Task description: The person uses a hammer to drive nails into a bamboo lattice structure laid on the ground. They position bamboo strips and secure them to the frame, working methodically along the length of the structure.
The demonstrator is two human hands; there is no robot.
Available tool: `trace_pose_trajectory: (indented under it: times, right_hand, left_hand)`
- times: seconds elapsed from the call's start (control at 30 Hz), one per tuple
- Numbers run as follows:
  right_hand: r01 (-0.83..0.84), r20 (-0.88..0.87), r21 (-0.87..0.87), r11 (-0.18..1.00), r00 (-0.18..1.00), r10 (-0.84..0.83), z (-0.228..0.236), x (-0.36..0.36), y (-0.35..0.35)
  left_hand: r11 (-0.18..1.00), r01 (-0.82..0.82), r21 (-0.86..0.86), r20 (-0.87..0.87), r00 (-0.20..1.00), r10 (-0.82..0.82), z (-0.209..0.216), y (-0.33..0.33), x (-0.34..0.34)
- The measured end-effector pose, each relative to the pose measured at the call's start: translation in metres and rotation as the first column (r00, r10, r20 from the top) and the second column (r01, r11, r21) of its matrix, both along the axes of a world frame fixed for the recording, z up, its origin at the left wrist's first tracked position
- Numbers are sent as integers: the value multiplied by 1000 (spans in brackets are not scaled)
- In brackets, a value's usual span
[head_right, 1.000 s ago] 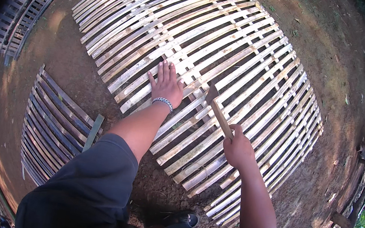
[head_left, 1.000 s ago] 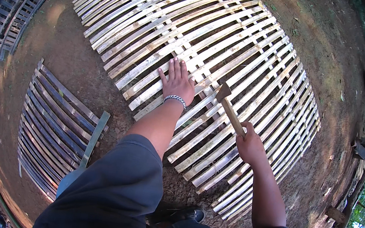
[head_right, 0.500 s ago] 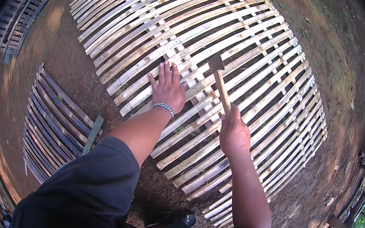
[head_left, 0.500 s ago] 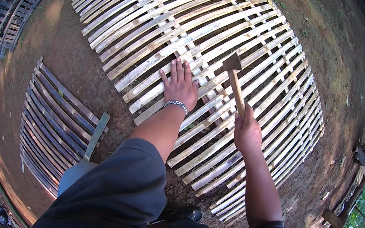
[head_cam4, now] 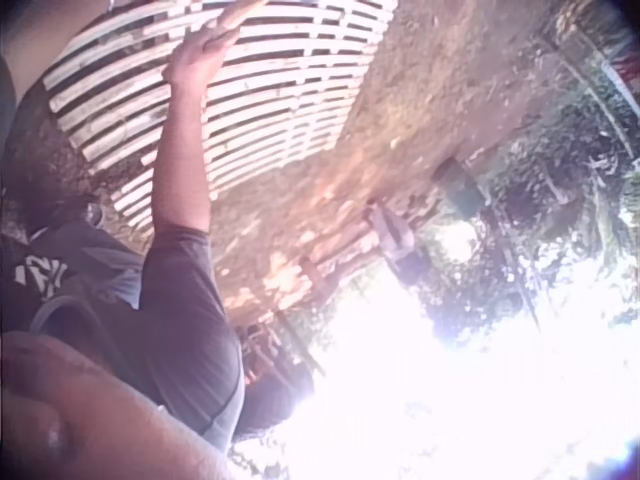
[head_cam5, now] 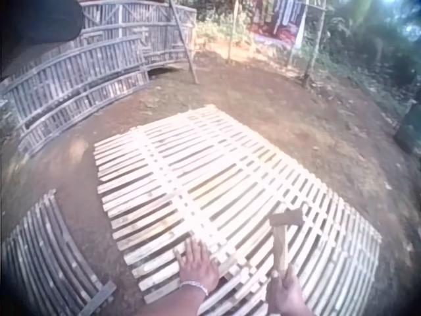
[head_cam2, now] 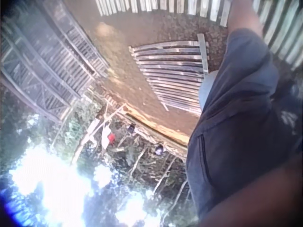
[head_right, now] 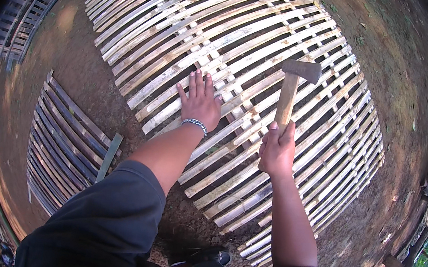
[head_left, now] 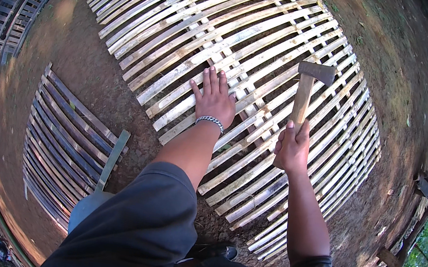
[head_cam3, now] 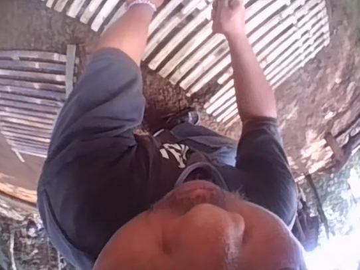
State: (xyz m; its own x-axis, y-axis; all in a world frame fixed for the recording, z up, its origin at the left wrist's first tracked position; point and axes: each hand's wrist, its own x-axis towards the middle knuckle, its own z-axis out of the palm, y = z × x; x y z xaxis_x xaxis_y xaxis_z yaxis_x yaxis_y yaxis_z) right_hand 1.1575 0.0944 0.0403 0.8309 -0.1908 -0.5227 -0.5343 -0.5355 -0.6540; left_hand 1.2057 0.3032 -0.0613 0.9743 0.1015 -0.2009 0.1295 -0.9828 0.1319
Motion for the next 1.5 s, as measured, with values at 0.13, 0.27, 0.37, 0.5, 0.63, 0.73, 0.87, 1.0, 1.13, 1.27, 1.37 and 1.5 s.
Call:
trace_pose_trajectory:
  times: [0.13, 0.27, 0.37, 0.5, 0.63, 0.73, 0.87, 1.0, 1.13, 1.27, 1.37, 1.5]
  right_hand:
    - [-159, -85, -167, 973, 986, 146, -9, -9, -3]
    - [77, 219, -12, 997, 973, -72, -1, -6, 7]
    - [-194, -1, -320, 927, 979, 204, -10, -28, 18]
    - [-243, -19, -249, 938, 969, 246, 4, -23, 8]
    - [68, 342, -177, 982, 940, -3, 6, -24, 29]
    - [-469, -259, -465, 751, 883, 391, -18, -35, 7]
    - [-273, 65, -407, 871, 943, 326, 13, -16, 24]
    - [-219, 56, -457, 862, 960, 274, 5, -33, 23]
    - [-416, -157, -511, 752, 906, 394, 19, -16, 21]
    - [-203, 107, -446, 872, 955, 277, 13, -27, 17]
    - [-530, -378, -504, 681, 845, 378, 4, -25, 5]
    - [-483, -225, -516, 708, 873, 432, 49, -9, 23]
  left_hand:
    - [1000, -4, 7, 4, 1000, 4, -2, 4, -1]
    - [1000, -8, -9, 17, 1000, 8, 0, 4, 0]
    - [1000, -6, 0, -9, 1000, 6, 2, 2, 0]
    - [1000, -9, 8, 9, 1000, 8, 0, 3, -1]
    - [1000, -9, 20, 18, 1000, 9, -3, 7, -1]
    - [1000, 3, -4, 28, 1000, -3, -1, -4, 0]
    - [1000, -13, 6, 27, 1000, 13, -3, 6, 1]
    - [1000, -11, -10, 1, 1000, 11, -2, 1, 0]
    - [1000, -15, -8, 5, 1000, 15, -2, 7, -3]
    - [1000, -5, -17, 8, 1000, 6, -2, 2, 0]
    - [1000, 1, -10, 28, 1000, 0, -3, 2, -1]
    - [1000, -3, 5, 4, 1000, 3, -1, 7, -3]
